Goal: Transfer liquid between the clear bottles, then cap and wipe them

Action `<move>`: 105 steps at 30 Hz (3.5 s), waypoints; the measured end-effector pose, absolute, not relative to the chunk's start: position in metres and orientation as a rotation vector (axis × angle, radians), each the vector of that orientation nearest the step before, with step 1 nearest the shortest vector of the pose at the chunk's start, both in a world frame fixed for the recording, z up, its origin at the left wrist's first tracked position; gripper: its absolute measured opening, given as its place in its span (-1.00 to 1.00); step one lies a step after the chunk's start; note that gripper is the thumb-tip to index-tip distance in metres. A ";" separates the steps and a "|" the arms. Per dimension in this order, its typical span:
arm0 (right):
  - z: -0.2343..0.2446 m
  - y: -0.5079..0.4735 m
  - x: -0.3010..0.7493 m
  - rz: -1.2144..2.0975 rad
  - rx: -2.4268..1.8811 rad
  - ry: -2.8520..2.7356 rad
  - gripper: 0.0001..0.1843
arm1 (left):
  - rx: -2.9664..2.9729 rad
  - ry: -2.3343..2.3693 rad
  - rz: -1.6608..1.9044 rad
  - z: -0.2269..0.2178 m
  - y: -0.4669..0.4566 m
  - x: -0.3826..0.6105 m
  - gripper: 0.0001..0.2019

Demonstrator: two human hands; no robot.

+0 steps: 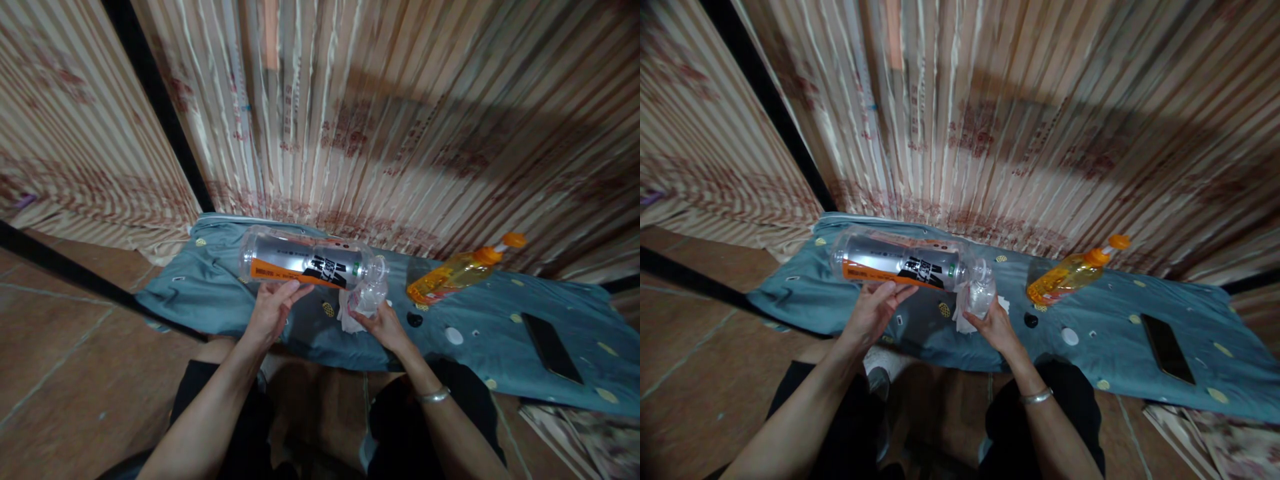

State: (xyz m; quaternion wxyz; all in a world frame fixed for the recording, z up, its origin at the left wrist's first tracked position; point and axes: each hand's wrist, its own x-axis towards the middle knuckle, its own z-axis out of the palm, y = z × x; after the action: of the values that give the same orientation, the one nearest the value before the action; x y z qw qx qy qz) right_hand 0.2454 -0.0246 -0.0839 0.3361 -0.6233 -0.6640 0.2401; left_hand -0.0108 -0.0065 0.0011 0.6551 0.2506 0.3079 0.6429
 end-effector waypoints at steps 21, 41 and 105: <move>-0.081 -0.025 0.243 0.620 -1.636 -1.699 -0.43 | 0.600 0.696 1.459 0.000 -0.004 -0.011 -0.75; -0.081 -0.025 0.243 0.629 -1.629 -1.703 -0.39 | 0.627 0.692 1.500 0.000 -0.002 -0.007 -0.72; -0.080 -0.025 0.241 0.666 -1.594 -1.671 -0.48 | 0.723 0.652 1.409 0.008 0.000 -0.003 -0.67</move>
State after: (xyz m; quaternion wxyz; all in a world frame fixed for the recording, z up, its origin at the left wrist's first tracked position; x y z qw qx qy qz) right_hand 0.2411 -0.0249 -0.0799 0.3607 -0.6184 -0.6486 0.2585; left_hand -0.0029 0.0000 0.0080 0.6553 0.3191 0.2876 0.6213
